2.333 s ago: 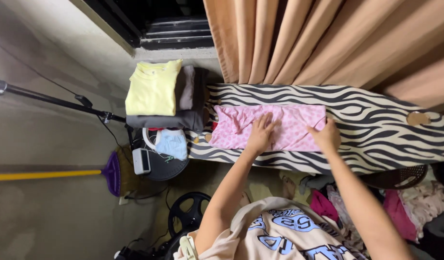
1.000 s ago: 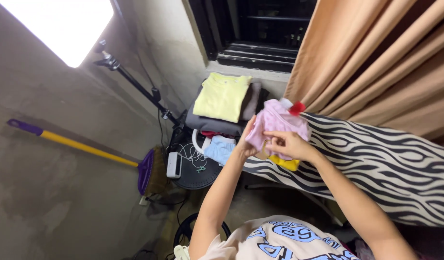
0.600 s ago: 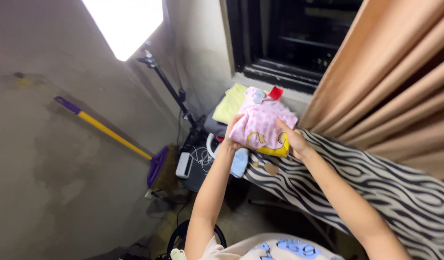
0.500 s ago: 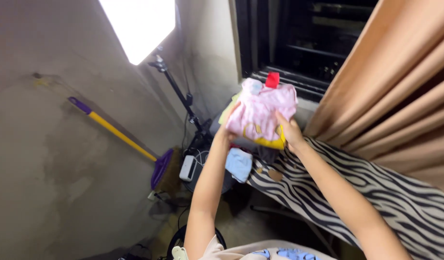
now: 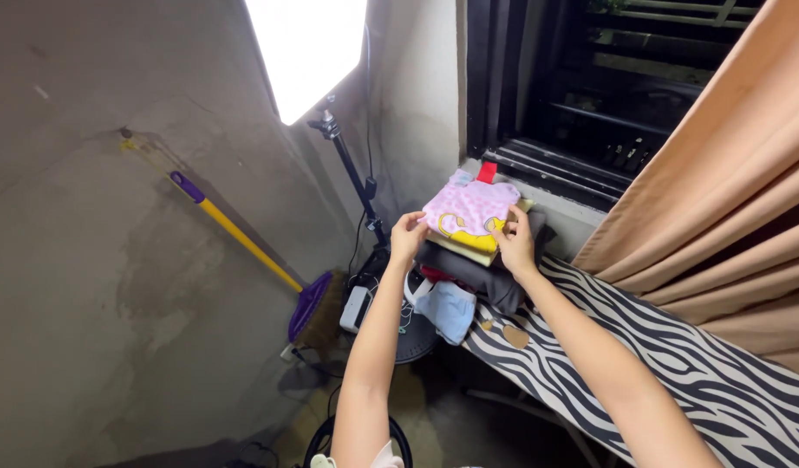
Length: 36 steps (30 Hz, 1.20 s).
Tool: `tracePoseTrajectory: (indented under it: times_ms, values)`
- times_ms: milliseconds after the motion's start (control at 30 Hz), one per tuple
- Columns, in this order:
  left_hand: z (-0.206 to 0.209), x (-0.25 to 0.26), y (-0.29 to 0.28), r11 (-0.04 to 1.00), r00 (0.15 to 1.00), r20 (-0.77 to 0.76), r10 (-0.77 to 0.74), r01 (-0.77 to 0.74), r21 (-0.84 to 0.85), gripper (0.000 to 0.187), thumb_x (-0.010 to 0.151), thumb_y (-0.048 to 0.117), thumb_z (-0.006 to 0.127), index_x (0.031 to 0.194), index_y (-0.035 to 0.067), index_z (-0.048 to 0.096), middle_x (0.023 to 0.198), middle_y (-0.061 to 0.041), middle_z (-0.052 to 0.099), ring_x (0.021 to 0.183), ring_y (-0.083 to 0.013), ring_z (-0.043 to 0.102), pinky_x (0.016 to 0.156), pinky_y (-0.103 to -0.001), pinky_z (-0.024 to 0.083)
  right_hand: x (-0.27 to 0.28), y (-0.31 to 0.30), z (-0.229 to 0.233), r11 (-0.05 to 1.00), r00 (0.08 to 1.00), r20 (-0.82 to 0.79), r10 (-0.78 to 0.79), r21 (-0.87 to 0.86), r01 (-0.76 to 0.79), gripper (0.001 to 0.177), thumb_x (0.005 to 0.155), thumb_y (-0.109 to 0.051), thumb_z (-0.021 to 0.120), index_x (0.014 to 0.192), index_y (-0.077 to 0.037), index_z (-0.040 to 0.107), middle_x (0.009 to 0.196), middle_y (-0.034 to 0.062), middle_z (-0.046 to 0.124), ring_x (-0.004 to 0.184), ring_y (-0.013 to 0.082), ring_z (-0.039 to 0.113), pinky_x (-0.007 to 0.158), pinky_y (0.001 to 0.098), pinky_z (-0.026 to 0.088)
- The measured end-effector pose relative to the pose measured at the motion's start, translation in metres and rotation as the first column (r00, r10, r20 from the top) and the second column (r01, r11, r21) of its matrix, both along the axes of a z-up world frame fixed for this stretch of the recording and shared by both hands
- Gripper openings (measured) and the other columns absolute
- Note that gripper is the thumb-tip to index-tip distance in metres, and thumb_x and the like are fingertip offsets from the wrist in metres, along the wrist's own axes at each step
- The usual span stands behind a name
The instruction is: The person folds various pieces of clothing, including a yellow shirt, a pink shirt, a white towel, and a pink skirt, on a zebra-patterned ironing board. They pick each item from a pile on the floor, fold it neatly, and place it on a growing stack on the board.
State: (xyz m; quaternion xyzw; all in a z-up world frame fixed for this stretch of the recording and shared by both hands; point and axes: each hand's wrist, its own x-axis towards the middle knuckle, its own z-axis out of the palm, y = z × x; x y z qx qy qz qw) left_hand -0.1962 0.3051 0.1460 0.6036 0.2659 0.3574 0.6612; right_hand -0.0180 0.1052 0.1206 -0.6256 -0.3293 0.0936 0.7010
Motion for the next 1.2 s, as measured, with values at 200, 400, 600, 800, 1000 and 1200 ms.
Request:
tracePoseTrajectory:
  times_ms: [200,400,600,800,1000,1200]
  values:
    - [0.062,-0.013,-0.082,0.443,0.887,0.055,0.458,-0.282,0.851,0.036,0.08,0.005,0.072,0.116,0.001,0.065,0.126,-0.022,0.061,0.118,-0.0438,0.056,0.101,-0.05,0.046,-0.021,-0.036,0.019,0.956,0.999,0.008,0.037,-0.293,-0.033,0.04,0.093,-0.012,0.069,0.132,-0.007,0.061,0.115,0.0109,0.058,0.085,0.0158,0.072,0.059,0.0288,0.06]
    - [0.101,-0.011,-0.174,0.347,0.996,-0.085,0.031,0.068,0.935,0.032,0.085,0.008,0.071,0.116,0.004,0.065,0.129,-0.019,0.059,0.122,-0.0406,0.054,0.105,-0.048,0.043,-0.042,-0.115,0.05,0.971,0.914,0.401,-0.06,-0.189,0.147,0.036,0.099,-0.015,0.069,0.133,-0.004,0.063,0.121,0.0133,0.062,0.088,0.0179,0.072,0.076,0.0281,0.057]
    - [0.071,0.027,-0.245,0.34,0.947,-0.138,-0.289,0.236,0.91,0.034,0.086,0.009,0.071,0.118,0.006,0.063,0.126,-0.016,0.06,0.125,-0.039,0.055,0.109,-0.048,0.043,-0.05,-0.232,0.064,0.898,0.875,0.407,-0.263,-0.228,0.376,0.032,0.097,-0.012,0.069,0.127,-0.004,0.064,0.122,0.0121,0.062,0.092,0.0172,0.069,0.067,0.0278,0.056]
    - [0.053,0.051,-0.332,0.404,0.838,-0.242,-0.489,0.464,0.788,0.032,0.09,0.011,0.072,0.121,0.007,0.065,0.128,-0.016,0.061,0.119,-0.0364,0.056,0.102,-0.045,0.047,-0.072,-0.366,0.085,0.833,0.839,0.375,-0.394,-0.24,0.498,0.031,0.098,-0.009,0.067,0.129,-0.004,0.063,0.128,0.011,0.059,0.095,0.0155,0.069,0.068,0.0254,0.056]
    - [0.032,0.058,-0.435,0.353,0.627,-0.312,-0.714,0.707,0.613,0.02,0.097,0.007,0.067,0.117,0.006,0.068,0.108,-0.014,0.071,0.1,-0.0325,0.073,0.085,-0.039,0.056,-0.104,-0.51,0.057,0.722,0.785,0.353,-0.509,-0.322,0.613,0.028,0.1,-0.009,0.067,0.127,-0.005,0.063,0.127,0.0115,0.058,0.098,0.0165,0.068,0.07,0.0265,0.057]
    - [0.011,0.067,-0.58,0.324,0.448,-0.256,-0.857,0.853,0.41,0.041,0.099,0.007,0.064,0.138,0.004,0.052,0.107,-0.01,0.072,0.086,-0.023,0.074,0.075,-0.032,0.058,-0.133,-0.663,0.035,0.576,0.711,0.295,-0.638,-0.43,0.695,0.031,0.099,-0.011,0.067,0.129,-0.006,0.062,0.122,0.0112,0.061,0.095,0.0164,0.069,0.068,0.0275,0.058]
